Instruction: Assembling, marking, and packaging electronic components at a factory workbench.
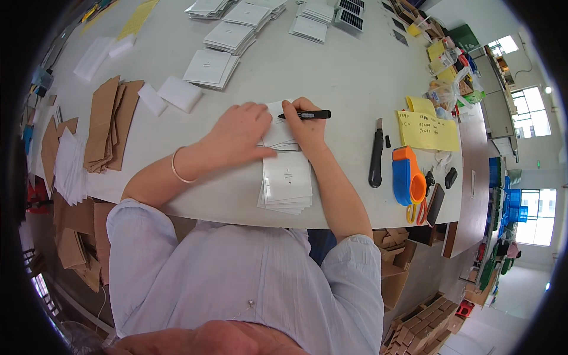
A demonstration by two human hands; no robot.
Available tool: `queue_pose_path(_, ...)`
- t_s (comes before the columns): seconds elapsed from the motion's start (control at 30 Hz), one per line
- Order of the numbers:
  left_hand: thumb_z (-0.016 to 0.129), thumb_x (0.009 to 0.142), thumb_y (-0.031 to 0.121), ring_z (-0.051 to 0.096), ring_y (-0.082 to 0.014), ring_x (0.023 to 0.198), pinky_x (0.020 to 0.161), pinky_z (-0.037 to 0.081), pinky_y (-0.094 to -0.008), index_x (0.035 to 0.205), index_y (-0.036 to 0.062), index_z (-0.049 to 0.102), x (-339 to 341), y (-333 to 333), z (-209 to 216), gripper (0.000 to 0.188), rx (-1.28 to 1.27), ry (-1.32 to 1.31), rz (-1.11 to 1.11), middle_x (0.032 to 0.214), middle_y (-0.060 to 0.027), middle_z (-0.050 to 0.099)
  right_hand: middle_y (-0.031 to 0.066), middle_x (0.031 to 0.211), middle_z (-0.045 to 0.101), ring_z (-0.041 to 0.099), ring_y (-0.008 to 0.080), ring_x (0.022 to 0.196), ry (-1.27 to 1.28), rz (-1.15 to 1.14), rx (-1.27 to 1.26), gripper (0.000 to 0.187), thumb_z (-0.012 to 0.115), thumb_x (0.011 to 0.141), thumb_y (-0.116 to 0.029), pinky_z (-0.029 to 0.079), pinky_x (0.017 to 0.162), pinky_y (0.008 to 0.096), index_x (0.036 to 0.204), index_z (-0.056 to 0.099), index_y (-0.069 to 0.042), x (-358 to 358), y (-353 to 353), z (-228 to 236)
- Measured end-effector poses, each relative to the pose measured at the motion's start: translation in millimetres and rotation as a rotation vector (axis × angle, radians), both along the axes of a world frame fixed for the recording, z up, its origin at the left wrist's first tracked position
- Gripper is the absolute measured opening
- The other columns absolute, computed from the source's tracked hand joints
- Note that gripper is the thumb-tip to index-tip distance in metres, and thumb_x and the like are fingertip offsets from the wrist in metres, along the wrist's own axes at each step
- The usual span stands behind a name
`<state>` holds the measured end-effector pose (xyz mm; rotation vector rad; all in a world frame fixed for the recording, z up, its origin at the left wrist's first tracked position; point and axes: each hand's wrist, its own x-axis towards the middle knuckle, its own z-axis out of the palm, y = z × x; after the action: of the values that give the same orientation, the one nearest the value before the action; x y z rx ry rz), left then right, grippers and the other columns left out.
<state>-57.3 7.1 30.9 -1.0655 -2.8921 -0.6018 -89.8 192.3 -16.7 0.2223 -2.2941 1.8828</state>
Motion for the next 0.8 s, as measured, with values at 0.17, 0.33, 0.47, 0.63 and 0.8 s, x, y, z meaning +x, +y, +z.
queue_pose_path(0.17,0.074,0.070,0.039,0.051,-0.0307,0.105,0.085,0.044,-0.0403,0.096,-0.0008,0.055,-12,-2,-17,0.052,-0.032,-0.016,0.041,0.107,-0.0160,0.054,-0.0012,0.061,0.053,0.042,0.0059,0.058,-0.020,-0.010,0.135,0.025,0.067,0.084,-0.016,0.036,0.052,0.0242,0.067,0.055,-0.002,2,-4,5)
queue_pose_path(0.33,0.074,0.069,0.038,0.052,-0.0298,0.104,0.086,0.045,-0.0391,0.096,-0.0012,0.055,-11,0,-14,0.051,-0.057,-0.040,0.042,0.105,-0.0150,0.054,-0.0031,0.060,0.049,0.039,0.0046,0.057,0.045,0.016,0.132,0.025,0.067,0.084,-0.014,0.033,0.051,0.0238,0.066,0.053,-0.002,2,-3,0)
queue_pose_path(0.47,0.075,0.069,0.037,0.052,-0.0295,0.103,0.085,0.045,-0.0391,0.095,-0.0014,0.055,-12,0,-14,0.051,-0.057,-0.024,0.048,0.103,-0.0145,0.054,-0.0032,0.058,0.048,0.038,0.0048,0.056,-0.030,-0.020,-0.022,0.025,0.066,0.082,-0.011,0.032,0.051,0.0245,0.064,0.052,-0.003,3,4,-2)
queue_pose_path(0.63,0.071,0.071,0.039,0.054,-0.0268,0.092,0.075,0.045,-0.0376,0.092,0.0008,0.057,-14,-3,-23,0.046,-0.019,0.074,0.026,0.091,-0.0128,0.055,-0.0038,0.058,0.046,0.037,0.0046,0.056,-0.011,0.043,-0.009,0.025,0.066,0.082,-0.009,0.030,0.051,0.0242,0.062,0.051,-0.003,6,5,-3)
queue_pose_path(0.8,0.071,0.071,0.039,0.054,-0.0264,0.092,0.074,0.045,-0.0375,0.092,0.0009,0.057,-14,-3,-25,0.046,-0.023,0.081,0.027,0.091,-0.0126,0.055,-0.0038,0.057,0.046,0.037,0.0046,0.056,0.013,0.079,0.054,0.025,0.065,0.082,-0.009,0.030,0.050,0.0243,0.063,0.051,-0.003,7,3,-4)
